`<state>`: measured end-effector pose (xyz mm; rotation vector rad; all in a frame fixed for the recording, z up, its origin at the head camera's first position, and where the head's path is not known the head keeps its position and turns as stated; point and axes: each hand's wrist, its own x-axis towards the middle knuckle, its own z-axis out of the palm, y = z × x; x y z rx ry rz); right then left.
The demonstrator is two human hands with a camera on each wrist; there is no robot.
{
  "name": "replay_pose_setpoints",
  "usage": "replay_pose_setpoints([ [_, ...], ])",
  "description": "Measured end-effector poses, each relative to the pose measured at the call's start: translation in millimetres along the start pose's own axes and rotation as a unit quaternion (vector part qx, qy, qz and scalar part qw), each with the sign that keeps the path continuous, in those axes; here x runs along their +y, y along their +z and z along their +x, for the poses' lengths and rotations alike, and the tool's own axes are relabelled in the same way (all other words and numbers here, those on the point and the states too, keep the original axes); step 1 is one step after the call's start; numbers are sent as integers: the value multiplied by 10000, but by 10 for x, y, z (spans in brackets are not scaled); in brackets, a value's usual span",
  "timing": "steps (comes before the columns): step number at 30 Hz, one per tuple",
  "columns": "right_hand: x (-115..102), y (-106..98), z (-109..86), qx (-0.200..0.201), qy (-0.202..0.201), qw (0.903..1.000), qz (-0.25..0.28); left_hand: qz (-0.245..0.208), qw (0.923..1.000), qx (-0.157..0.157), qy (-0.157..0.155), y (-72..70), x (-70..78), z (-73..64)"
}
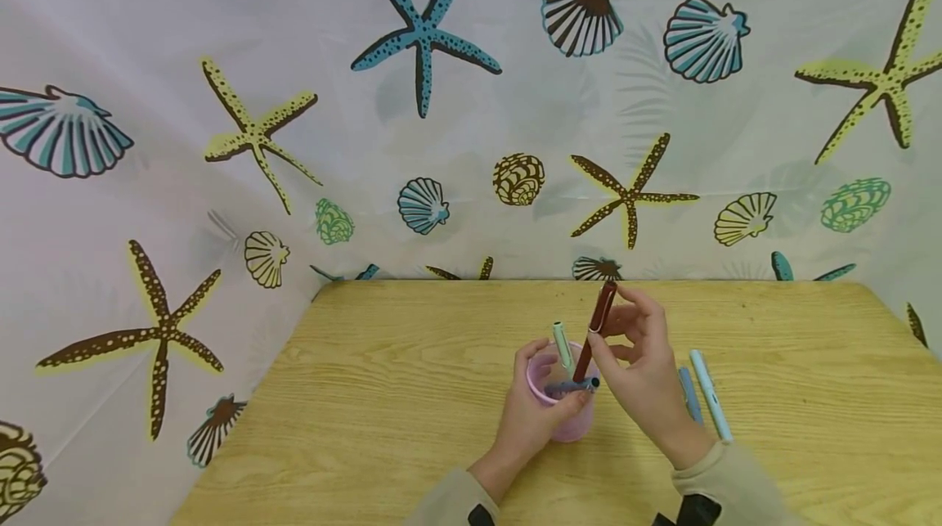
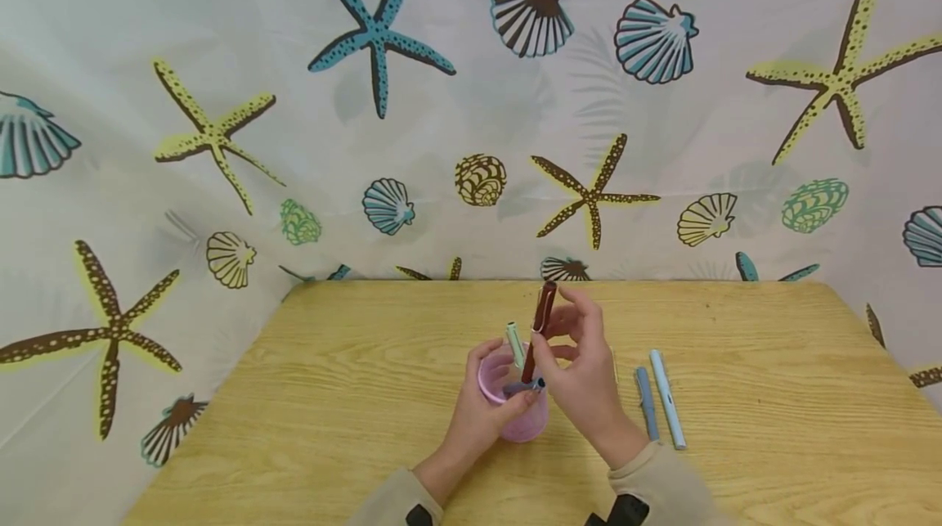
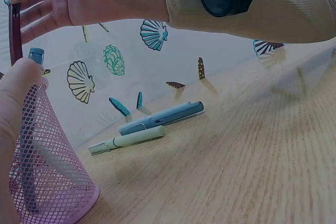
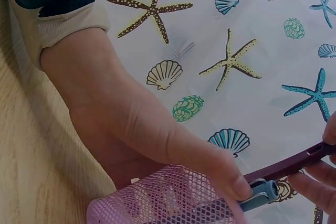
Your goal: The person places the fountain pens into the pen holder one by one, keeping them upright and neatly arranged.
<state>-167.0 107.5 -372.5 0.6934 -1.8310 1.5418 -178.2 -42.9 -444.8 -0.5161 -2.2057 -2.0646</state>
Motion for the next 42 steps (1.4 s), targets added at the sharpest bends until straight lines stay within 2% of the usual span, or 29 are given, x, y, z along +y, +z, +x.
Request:
replay_pose_setpoints([
  [11,10,73,-36,-559,184,9979,-260,107,9999,-13,48,-7,6,11],
  [17,53,97,-62,-883,178,9942,-587,120,9999,-28,50,-14,2,2],
  [24,310,93,-137,-1449,635,9827,-959,242,9997,-10,4,-14,6,-11],
  [26,376,89,-156,-1648,675,9778,-1105,290,9996,18,25,-14,-88,9],
  [31,387,88,-162,-2007,561,9696,-1286,460,9988,92,102,-10,-327,64],
  [36,401,91,-176,-2071,494,9681,-1323,471,9986,126,199,-6,-349,69],
  [42,420,83,-201,-1781,425,9754,-1230,465,9987,117,199,-4,-355,64],
])
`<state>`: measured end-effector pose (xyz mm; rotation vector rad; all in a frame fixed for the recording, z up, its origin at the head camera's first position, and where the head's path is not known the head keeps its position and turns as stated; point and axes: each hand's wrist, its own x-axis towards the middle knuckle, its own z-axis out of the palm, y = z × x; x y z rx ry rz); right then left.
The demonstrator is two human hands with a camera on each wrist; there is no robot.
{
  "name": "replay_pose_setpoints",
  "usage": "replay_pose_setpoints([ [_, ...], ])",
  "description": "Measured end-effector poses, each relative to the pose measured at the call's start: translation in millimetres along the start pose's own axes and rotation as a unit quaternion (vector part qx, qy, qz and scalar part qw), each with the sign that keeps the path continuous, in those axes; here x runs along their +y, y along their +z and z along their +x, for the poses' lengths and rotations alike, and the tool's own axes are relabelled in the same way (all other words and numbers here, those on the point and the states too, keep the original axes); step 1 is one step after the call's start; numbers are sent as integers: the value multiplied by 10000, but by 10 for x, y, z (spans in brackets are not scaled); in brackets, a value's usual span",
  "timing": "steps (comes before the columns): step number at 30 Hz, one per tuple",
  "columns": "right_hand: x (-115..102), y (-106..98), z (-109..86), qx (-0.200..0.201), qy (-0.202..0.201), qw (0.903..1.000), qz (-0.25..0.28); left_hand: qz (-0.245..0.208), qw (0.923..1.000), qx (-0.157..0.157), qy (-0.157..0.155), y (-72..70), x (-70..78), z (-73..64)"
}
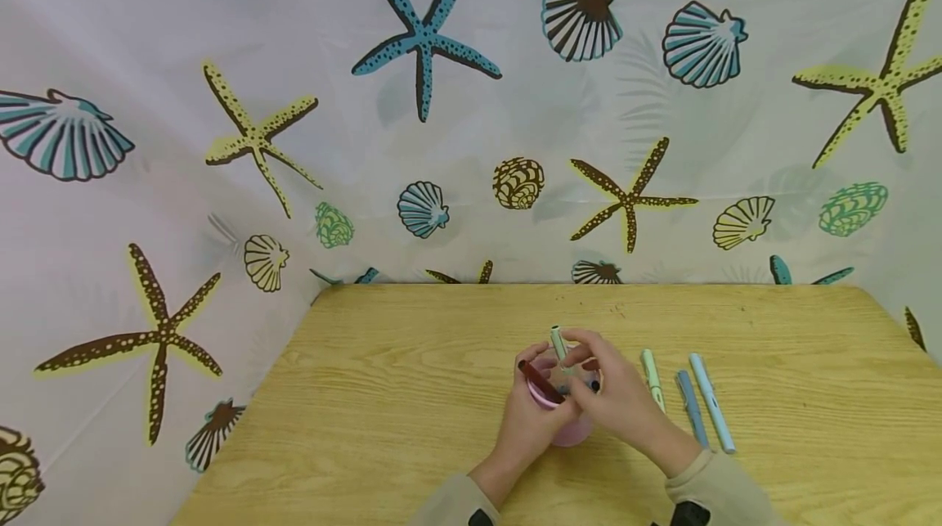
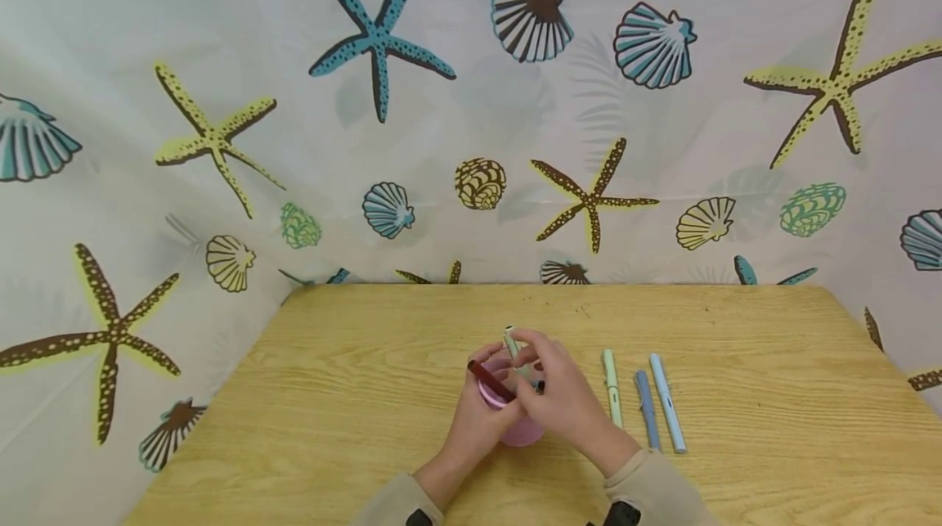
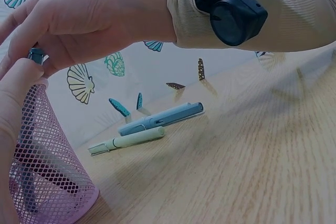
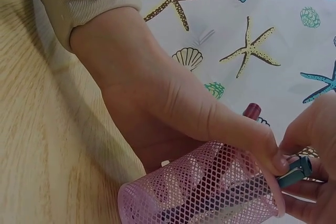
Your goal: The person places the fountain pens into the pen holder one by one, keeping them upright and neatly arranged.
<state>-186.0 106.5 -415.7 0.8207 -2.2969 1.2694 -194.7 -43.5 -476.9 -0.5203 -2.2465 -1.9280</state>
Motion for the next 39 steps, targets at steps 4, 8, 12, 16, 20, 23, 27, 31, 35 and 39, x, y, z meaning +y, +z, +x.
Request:
replay_pose_setpoints([
  [4,12,-14,-12,361,-193,9991,53,-21,10000,-22,-11,6,4,8],
  [8,19,-42,-21,641,-372,9971,198,-149,9999,-50,27,7,5,18],
  [12,24,-68,-31,736,-404,9963,203,-355,9993,-71,-19,8,7,26],
  [16,44,-87,-47,813,-283,9963,28,-340,9994,-56,-37,9,9,25],
  [20,89,-107,-67,904,-181,9957,-92,-243,9997,-17,-64,10,11,18],
  [23,126,-128,-81,953,-146,9952,-145,-248,9996,0,-104,12,2,20],
  [27,163,-156,-108,990,-12,9948,-237,-259,9996,19,-107,16,-9,25],
  [31,189,-178,-141,1029,116,9942,-302,-257,9996,39,-100,21,1,23],
  [35,231,-199,-174,1029,121,9940,-340,-297,9994,36,-201,16,48,13],
  [39,278,-231,-212,997,232,9937,-453,-321,9993,29,-191,-1,221,-26],
])
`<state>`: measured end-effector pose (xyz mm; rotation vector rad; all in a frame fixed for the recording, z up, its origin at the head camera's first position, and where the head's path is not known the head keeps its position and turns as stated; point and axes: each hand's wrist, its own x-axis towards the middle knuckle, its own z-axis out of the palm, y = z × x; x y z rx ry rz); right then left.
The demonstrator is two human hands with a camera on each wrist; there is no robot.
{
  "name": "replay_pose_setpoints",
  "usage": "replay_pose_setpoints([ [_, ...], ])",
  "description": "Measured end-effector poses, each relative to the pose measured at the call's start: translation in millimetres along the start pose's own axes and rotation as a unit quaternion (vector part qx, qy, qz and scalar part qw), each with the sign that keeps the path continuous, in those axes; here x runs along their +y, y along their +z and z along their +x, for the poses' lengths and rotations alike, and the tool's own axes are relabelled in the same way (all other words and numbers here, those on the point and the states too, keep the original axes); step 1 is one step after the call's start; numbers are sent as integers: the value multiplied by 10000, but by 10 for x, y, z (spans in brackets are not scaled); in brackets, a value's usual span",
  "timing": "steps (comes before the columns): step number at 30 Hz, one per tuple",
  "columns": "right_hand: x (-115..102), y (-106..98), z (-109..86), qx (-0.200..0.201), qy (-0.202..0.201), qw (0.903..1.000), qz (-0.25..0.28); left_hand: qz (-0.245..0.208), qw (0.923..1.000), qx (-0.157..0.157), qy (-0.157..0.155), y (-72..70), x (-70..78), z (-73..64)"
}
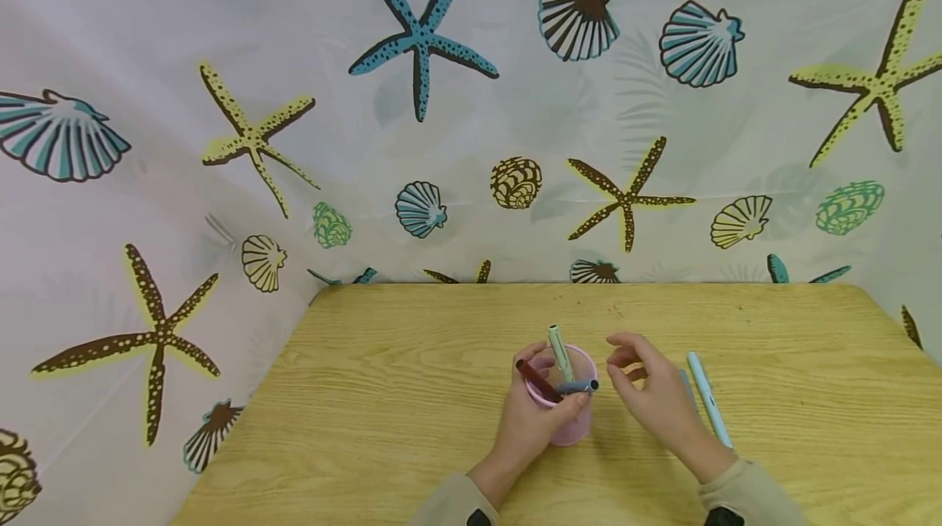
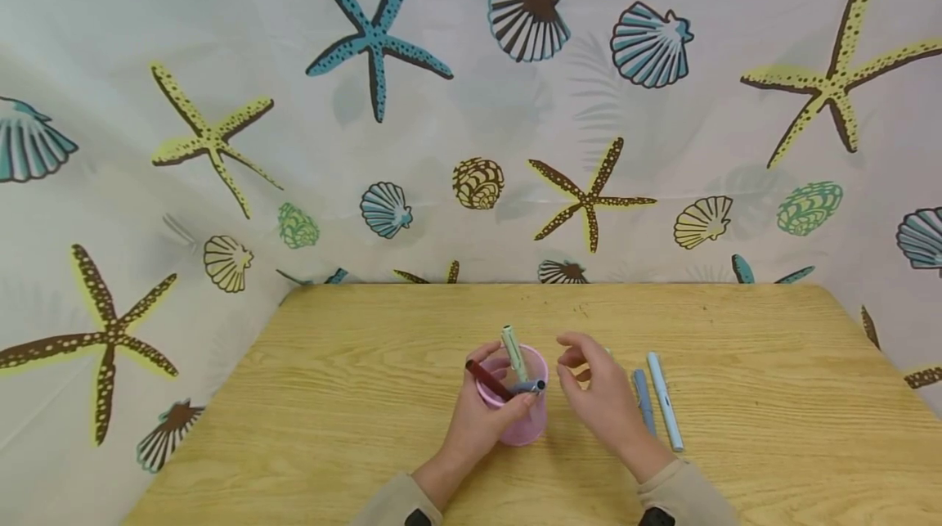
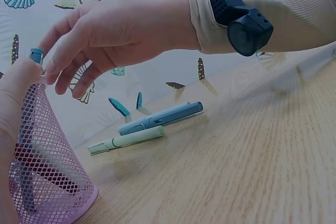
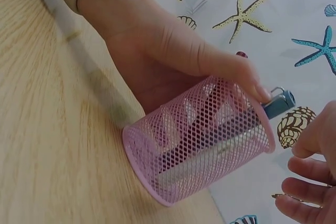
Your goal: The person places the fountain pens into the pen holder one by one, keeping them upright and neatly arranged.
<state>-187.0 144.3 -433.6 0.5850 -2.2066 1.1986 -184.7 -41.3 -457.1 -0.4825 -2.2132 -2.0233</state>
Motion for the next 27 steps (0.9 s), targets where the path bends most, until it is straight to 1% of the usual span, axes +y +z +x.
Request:
replay_pose_setpoints([
  [3,30,-34,-21,-32,127,9999,-65,2,10000,-21,29,0,114,-24],
  [5,49,-59,-36,-31,159,9999,-44,7,10000,-26,12,3,88,-14],
  [8,80,-101,-61,-115,181,9998,-57,36,10000,-11,50,13,-57,16],
  [11,112,-150,-84,-352,346,9986,-184,46,10000,-2,7,12,-44,7],
  [15,156,-216,-112,-655,738,9942,-421,21,10000,-24,-67,-1,139,-39],
  [17,183,-248,-126,-746,938,9918,-454,18,10000,-32,-62,-2,135,-37],
  [21,246,-305,-149,-893,1215,9867,-600,-44,10000,-67,-42,-4,124,-31],
  [24,279,-347,-163,-950,1332,9835,-767,-96,9999,-87,-36,-4,117,-26],
  [27,295,-405,-177,-967,1440,9814,-825,-90,9999,-85,-52,-3,111,-26],
])
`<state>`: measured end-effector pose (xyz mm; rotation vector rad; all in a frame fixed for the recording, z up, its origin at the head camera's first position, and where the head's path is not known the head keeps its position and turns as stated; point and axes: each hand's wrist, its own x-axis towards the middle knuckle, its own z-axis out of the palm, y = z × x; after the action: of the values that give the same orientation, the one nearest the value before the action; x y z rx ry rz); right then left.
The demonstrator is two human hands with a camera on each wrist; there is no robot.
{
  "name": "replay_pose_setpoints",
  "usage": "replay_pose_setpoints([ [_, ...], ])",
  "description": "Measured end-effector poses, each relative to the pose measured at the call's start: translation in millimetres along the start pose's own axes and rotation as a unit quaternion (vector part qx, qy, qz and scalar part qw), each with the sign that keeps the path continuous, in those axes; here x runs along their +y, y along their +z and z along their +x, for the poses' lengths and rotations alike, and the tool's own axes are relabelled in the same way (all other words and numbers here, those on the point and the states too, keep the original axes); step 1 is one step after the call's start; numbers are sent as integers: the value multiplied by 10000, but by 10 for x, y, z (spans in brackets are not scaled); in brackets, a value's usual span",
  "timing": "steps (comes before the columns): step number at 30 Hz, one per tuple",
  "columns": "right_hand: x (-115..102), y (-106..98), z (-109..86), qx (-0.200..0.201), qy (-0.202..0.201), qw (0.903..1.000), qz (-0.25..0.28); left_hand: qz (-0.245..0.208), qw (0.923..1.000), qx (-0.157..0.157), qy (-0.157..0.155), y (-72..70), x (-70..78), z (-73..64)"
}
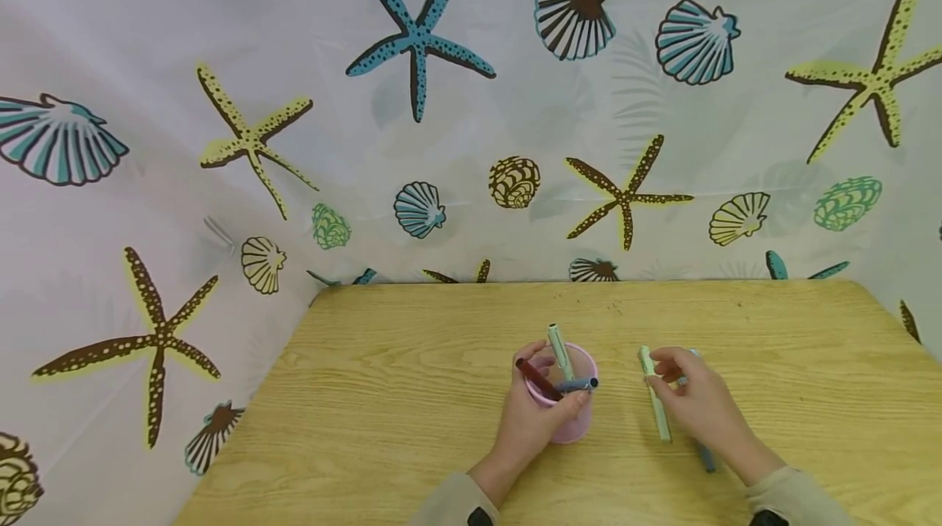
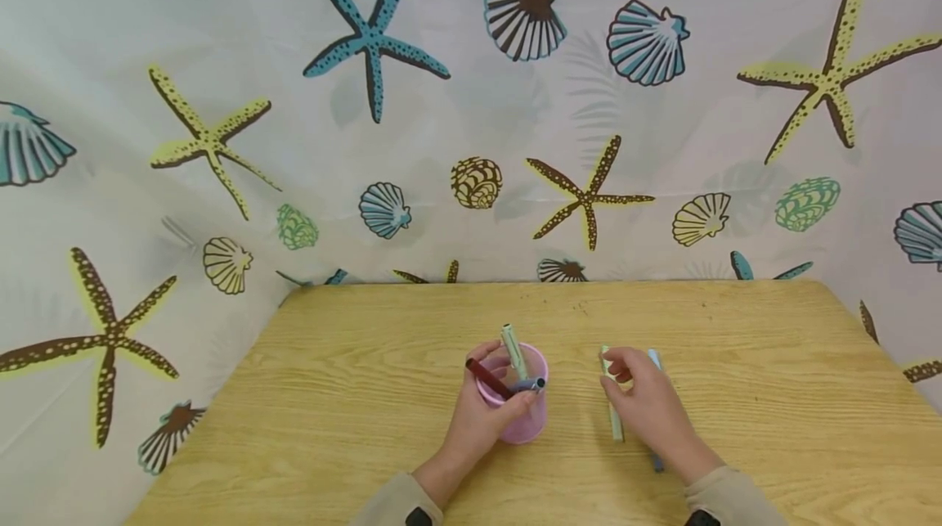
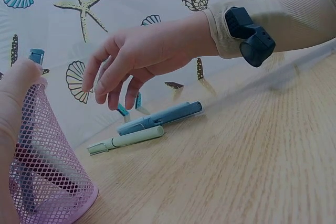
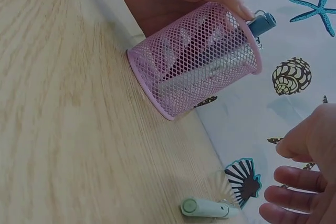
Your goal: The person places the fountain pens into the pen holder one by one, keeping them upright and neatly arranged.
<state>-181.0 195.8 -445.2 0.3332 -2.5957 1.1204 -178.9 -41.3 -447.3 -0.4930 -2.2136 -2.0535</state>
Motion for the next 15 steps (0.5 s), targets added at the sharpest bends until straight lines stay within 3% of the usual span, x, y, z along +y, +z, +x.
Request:
replay_pose_setpoints([
  [8,89,-190,-19,59,220,9997,-37,5,10000,3,-22,4,17,-6],
  [15,201,-324,0,-127,725,9971,-186,8,10000,-14,61,-10,5,2],
])
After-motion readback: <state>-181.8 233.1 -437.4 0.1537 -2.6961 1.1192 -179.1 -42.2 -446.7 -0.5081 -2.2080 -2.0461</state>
